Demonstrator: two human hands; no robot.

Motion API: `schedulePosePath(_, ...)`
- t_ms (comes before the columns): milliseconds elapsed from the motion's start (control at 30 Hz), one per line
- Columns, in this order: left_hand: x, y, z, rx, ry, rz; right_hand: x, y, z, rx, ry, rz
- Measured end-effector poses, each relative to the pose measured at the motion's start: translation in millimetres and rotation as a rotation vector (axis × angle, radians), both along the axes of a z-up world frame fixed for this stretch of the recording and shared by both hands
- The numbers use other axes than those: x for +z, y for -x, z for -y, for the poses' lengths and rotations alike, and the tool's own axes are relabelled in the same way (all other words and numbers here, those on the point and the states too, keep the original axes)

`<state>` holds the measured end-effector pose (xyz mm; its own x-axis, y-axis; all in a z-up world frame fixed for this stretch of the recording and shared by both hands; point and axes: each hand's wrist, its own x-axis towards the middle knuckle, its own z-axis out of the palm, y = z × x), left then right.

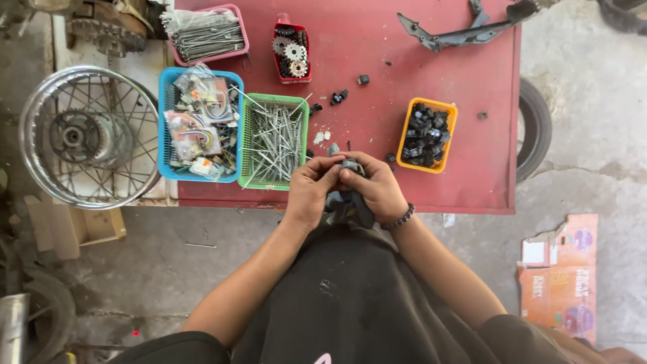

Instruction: The person cleans small black mechanical parts using a cloth, picking them up from a red table and placing them into a yellow basket. The person handles the parts one by one, wiping them thoroughly before depositing them.

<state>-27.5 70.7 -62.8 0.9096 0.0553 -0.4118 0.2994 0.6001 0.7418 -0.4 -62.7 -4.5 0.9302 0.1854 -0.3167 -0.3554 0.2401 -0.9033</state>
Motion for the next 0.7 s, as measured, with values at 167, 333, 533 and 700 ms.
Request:
schedulePosePath(167, -20, 1, -10, -0.145, 0.043, -0.029, -15, 18, -9, -0.159, 0.077, -0.017)
schedulePosePath(333, -22, -7, 2, -0.187, 0.027, -0.101, -21, 28, 10, -0.135, 0.26, 0.015)
schedulePosePath(533, -49, -17, 56, -0.214, -0.074, -0.182, -54, 30, 53, -0.316, 0.295, -0.087)
schedulePosePath(700, -111, -29, 130, -0.226, -0.283, -0.266, -116, 21, 104, -0.469, -0.035, -0.351)
